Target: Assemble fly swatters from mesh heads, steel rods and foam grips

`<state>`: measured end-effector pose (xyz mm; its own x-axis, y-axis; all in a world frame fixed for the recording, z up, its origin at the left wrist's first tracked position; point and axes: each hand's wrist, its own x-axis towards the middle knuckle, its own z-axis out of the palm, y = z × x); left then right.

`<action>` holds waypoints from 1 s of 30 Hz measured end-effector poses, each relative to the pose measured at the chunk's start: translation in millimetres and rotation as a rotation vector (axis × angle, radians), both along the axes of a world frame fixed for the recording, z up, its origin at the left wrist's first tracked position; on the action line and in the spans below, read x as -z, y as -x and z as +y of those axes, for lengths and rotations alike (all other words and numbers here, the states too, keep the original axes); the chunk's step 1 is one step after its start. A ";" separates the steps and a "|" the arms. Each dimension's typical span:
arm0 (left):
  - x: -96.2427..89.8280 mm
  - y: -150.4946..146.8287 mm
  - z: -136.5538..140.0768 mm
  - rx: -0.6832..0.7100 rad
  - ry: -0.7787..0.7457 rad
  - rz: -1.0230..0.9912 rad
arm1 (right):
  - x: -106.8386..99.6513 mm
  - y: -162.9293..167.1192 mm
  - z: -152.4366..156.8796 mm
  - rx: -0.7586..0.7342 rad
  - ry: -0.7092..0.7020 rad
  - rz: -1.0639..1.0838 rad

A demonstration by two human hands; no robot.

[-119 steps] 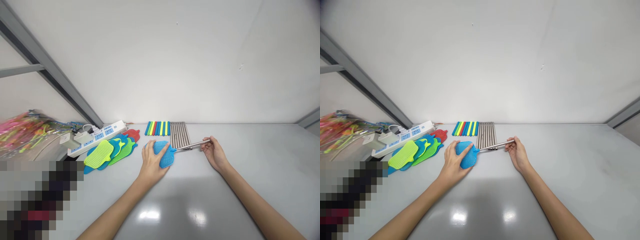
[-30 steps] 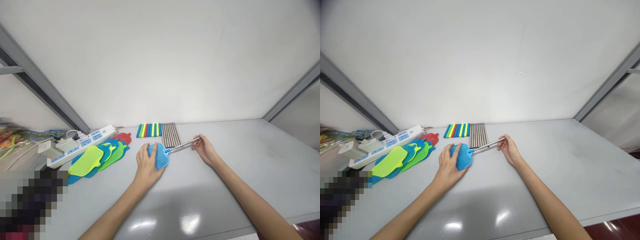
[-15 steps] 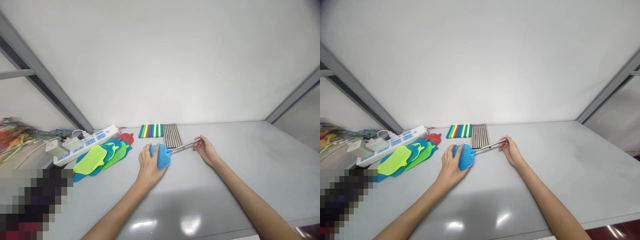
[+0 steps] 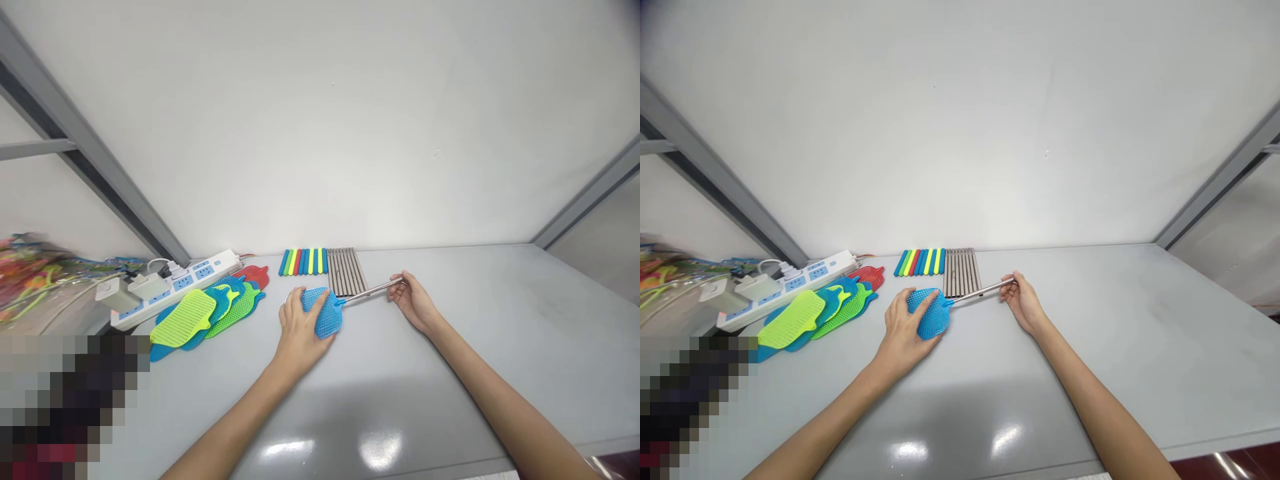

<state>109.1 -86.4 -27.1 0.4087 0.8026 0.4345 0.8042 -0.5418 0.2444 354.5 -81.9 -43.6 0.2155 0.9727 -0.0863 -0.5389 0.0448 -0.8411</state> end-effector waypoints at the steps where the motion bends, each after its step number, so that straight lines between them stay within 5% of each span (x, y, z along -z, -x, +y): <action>1: -0.3 -0.1 -0.1 0.001 0.002 -0.003 | 0.4 -0.2 0.2 0.000 0.001 -0.002; 30: -1.7 -0.2 -1.6 0.018 0.009 0.000 | -0.4 0.0 -1.8 -0.016 -0.008 -0.013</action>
<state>109.3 -87.9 -25.4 0.4229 0.7992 0.4271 0.7947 -0.5536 0.2492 354.5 -83.7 -43.2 0.2013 0.9766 -0.0761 -0.5287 0.0429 -0.8477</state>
